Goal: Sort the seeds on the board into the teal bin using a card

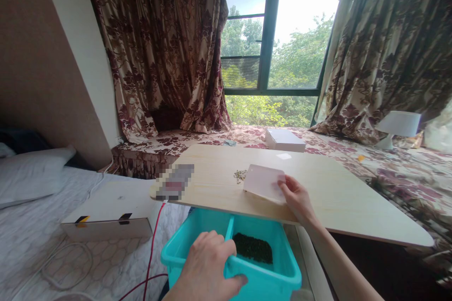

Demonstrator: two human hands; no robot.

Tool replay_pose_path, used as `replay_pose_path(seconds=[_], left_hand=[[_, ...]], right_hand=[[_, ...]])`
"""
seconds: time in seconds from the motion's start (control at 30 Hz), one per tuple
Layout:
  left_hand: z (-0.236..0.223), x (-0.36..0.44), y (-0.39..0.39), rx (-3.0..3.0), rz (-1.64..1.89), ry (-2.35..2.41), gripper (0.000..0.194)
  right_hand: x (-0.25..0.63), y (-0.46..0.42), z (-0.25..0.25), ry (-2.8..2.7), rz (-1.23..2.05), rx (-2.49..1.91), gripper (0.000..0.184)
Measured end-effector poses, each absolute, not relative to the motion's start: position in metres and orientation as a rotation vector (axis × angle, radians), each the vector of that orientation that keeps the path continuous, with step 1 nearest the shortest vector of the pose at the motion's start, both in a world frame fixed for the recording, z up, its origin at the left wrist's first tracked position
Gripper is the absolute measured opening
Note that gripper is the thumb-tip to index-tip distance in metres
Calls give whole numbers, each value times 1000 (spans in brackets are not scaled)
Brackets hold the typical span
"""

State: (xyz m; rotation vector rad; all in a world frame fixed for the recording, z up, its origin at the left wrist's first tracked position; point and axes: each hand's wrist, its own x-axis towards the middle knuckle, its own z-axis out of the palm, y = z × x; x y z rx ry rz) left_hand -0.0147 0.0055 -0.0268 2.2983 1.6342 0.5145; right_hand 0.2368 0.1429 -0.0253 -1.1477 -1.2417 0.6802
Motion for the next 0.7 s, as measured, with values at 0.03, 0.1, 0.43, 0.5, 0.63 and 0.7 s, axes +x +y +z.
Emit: replay_pose_path(seconds=[0.03, 0.1, 0.43, 0.5, 0.63, 0.7], left_hand=[[-26, -14, 6, 2296, 513, 1638, 21], [-24, -14, 6, 2296, 512, 1645, 21], [-21, -15, 6, 2296, 518, 1655, 19], [-19, -12, 6, 2301, 518, 1648, 20], [-18, -3, 6, 2331, 484, 1607, 23], [-20, 3, 5, 2358, 478, 1569, 25]], right_hand=[[237, 142, -25, -1248, 685, -1146, 38], [237, 139, -23, -1263, 703, -1146, 36], [252, 116, -8, -1445, 943, -1127, 36], [263, 116, -6, -1311, 882, -1152, 37], [291, 120, -5, -996, 619, -1229, 37], [303, 120, -7, -972, 538, -1267, 35]])
